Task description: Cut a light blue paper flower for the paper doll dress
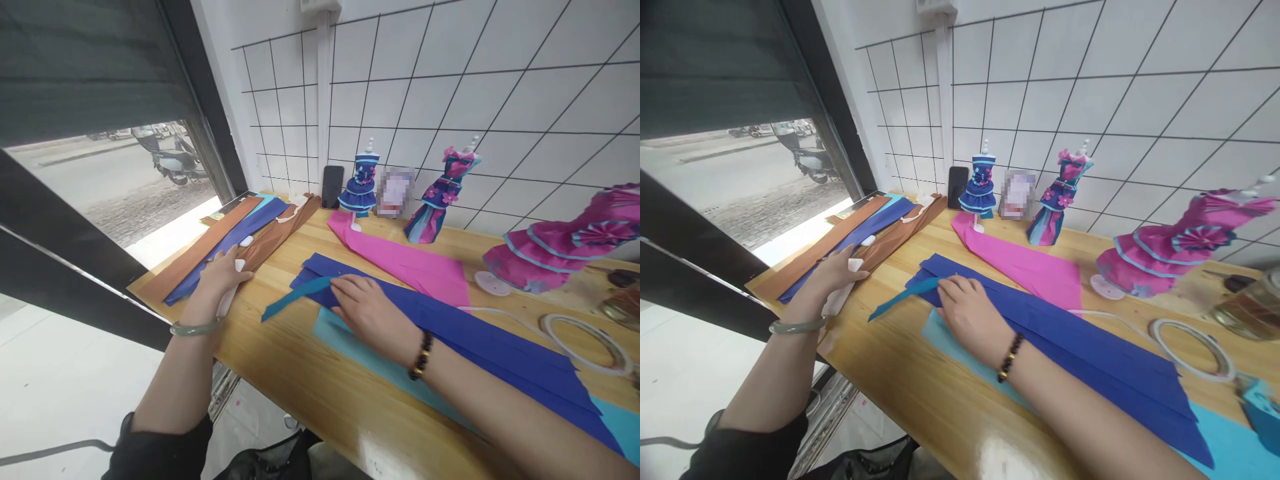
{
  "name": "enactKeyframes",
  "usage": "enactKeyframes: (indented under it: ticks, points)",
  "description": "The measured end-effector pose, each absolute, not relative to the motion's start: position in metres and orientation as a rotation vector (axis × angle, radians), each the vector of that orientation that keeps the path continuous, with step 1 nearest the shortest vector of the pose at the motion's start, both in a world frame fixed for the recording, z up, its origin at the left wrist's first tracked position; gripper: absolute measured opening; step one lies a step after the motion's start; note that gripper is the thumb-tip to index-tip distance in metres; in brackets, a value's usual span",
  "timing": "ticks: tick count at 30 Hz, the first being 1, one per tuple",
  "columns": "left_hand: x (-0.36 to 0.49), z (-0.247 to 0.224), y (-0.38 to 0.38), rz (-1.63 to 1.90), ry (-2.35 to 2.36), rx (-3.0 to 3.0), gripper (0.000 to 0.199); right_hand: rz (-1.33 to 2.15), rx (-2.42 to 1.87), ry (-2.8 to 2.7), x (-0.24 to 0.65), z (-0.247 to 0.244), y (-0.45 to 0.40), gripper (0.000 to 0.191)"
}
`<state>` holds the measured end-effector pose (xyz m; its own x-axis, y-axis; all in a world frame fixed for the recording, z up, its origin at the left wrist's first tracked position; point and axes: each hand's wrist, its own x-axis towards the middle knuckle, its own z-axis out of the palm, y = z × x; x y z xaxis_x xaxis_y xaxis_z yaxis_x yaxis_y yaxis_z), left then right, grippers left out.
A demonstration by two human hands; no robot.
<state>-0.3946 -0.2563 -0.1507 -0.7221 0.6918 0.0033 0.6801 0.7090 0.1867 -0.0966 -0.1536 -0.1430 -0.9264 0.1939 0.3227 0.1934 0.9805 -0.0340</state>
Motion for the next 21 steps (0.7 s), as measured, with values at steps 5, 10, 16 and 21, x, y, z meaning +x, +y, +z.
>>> enactKeyframes:
  ticks: [5,10,16,21]
  points:
    - [-0.283,-0.138,-0.229,1.039,2.522,1.873,0.041,-0.067,-0.341,-2.745,-0.025,-0.132,-0.141,0.032]
    - [-0.166,-0.142,-0.205,0.916,1.493,2.345,0.056,0.027,-0.522,-2.692,0.034,-0.129,-0.147,0.026]
    - [-0.128,-0.146,-0.187,0.717,1.269,2.328,0.047,0.166,-0.766,-2.442,0.101,-0.136,-0.142,0.019]
    - [-0.12,-0.132,-0.161,0.844,1.355,1.972,0.028,0.45,-1.143,-2.213,0.131,-0.144,-0.127,0.02]
